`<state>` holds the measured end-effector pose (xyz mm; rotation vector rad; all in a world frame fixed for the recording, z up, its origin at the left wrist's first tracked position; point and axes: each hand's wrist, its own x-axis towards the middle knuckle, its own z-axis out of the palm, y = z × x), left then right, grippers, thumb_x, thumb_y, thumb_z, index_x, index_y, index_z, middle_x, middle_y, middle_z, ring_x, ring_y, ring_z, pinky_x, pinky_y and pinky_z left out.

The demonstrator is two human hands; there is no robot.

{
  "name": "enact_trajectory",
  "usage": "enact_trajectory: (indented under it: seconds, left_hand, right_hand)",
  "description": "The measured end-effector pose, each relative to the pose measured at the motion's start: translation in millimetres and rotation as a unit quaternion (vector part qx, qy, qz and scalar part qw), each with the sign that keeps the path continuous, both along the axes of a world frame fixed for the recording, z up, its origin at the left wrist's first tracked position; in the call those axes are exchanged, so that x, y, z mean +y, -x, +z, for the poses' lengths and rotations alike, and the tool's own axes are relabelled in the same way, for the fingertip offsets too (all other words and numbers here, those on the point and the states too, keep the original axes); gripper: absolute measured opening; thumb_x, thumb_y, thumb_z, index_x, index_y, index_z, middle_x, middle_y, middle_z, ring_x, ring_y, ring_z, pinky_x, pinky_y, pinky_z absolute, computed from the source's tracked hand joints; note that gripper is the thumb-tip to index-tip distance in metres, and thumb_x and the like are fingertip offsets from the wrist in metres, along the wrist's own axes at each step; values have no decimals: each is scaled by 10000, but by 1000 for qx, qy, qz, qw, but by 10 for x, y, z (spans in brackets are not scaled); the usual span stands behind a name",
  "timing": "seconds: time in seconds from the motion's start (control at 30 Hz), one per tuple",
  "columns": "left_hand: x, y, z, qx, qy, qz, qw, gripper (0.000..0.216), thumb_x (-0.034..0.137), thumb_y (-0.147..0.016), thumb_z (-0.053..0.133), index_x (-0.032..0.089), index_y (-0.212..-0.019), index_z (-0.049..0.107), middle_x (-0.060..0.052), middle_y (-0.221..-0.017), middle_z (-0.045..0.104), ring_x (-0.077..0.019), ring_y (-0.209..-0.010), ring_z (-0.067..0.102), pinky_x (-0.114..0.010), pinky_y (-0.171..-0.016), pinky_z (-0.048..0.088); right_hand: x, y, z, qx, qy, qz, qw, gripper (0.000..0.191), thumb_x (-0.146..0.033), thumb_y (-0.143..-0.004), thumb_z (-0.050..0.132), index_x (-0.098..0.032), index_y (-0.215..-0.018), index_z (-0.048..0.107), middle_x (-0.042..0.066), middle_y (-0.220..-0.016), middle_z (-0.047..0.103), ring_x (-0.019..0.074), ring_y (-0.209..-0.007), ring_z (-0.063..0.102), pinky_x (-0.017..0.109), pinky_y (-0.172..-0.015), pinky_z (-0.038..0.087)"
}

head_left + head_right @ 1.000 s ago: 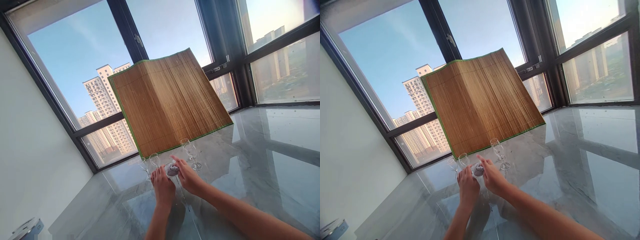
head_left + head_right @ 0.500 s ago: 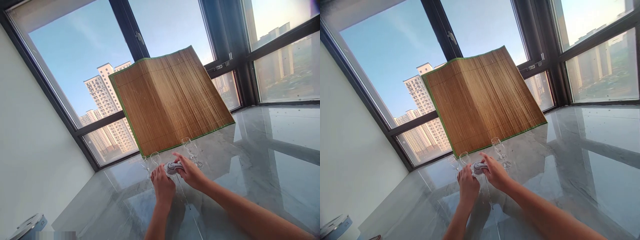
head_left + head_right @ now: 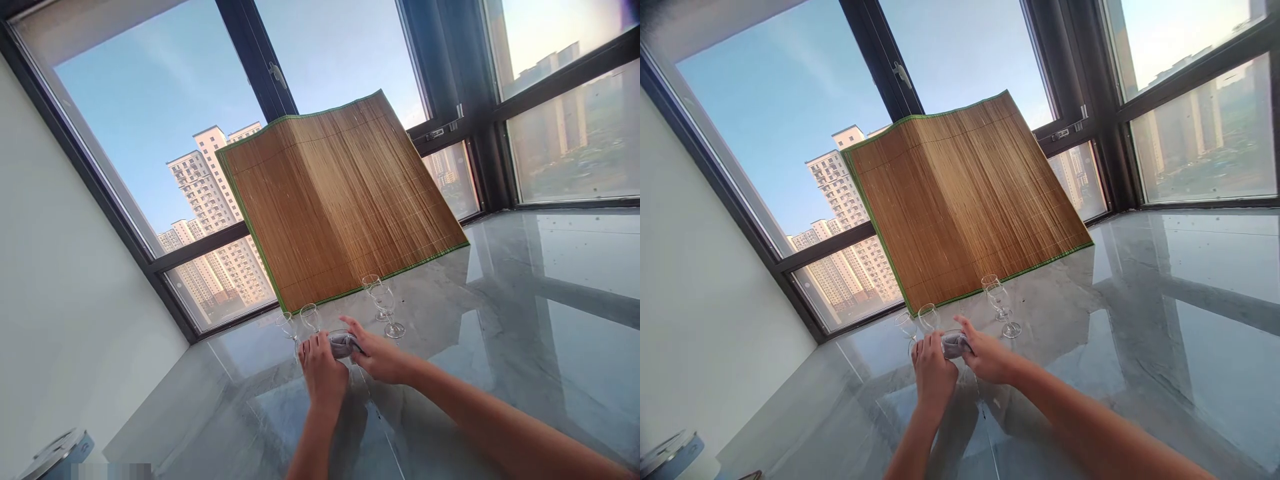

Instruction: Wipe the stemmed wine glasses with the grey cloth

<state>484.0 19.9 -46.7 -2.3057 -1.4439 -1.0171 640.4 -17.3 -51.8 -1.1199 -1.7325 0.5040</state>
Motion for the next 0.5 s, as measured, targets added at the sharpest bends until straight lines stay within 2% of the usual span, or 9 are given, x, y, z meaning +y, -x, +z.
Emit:
enact_trajectory:
  seconds: [0.1, 0.27, 0.37, 0.5]
  left_hand:
    - [0, 3, 4, -3, -4, -5, 1000, 430, 2, -675, 458, 176, -1035, 616, -76, -955, 628, -255, -980, 548, -415, -996, 309]
    - [10, 23, 7, -46, 7, -42, 998, 443, 27, -626, 504, 186, -1026, 608, -64, -955, 642, -258, -980, 557, -411, -962, 350]
    - [29, 26, -6, -100, 39, -67, 992, 455, 1, -613, 471, 201, -998, 605, -50, -944, 659, -242, -948, 570, -391, -918, 374]
    - [83, -8, -41, -204, 99, -126, 966, 467, -5, -592, 435, 210, -971, 602, -36, -927, 667, -214, -922, 582, -346, -867, 403]
  right_hand:
    - [-17, 18, 8, 79, 22, 54, 995, 685, -112, -737, 514, -239, -1398, 390, 24, -912, 665, 160, -745, 627, 263, -643, 510]
    - [-81, 57, 116, 183, 155, 133, 962, 608, -145, -742, 465, -272, -1330, 371, 24, -977, 617, 135, -683, 612, 151, -393, 413]
    - [-113, 63, 182, 222, 183, 135, 948, 536, -156, -736, 452, -265, -1257, 391, 1, -944, 588, 99, -584, 565, 150, -369, 404]
    - [-128, 39, 237, 306, 165, 142, 927, 636, -201, -748, 486, -314, -1350, 312, -4, -992, 582, 79, -526, 524, 187, -396, 434]
